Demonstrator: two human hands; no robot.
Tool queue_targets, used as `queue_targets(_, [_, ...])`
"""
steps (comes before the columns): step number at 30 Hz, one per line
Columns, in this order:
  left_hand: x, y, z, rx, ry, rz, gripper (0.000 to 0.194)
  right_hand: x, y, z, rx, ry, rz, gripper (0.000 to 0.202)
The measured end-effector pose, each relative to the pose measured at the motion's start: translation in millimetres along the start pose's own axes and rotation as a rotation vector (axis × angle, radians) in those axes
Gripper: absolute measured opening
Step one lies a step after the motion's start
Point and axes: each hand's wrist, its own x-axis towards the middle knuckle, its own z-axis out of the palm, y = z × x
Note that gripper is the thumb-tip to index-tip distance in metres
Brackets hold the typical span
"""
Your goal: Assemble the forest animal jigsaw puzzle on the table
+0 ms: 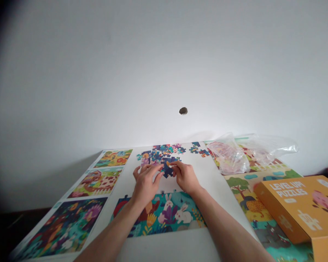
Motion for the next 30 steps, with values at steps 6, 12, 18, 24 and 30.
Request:
queue_targets(6, [0.0,-1.9,0.6,0.010,0.016,-0.032,0.028,-1.2,-1.3,-0.6,0.009,-0.023,-0.043,0.031])
queue_targets(12, [0.2,-4.1,1.5,0.017,0.044,-0.028,0.033,-2.8,-3.4,-0.1,0.004,-0.044,-0.043,0.027])
queue_targets(18, [0.5,-6.3,3.0,0.011,0.071,-0.035,0.028,-3.9,-9.2,-3.3,0.018,-0.087,-0.052,0.024])
queue_targets(24, [0.5,-3.8,2.4,0.011,0.074,-0.049,0.026,-3.6,-11.0,-5.1,-0.008,-0.102,-0.081,0.021])
queue_targets(30, [1.9,-7.6,2.4,-0.021,0.140,-0.102,0.019,-2.2,-8.2,-1.2,-0.019,-0.040,-0.037,0.019])
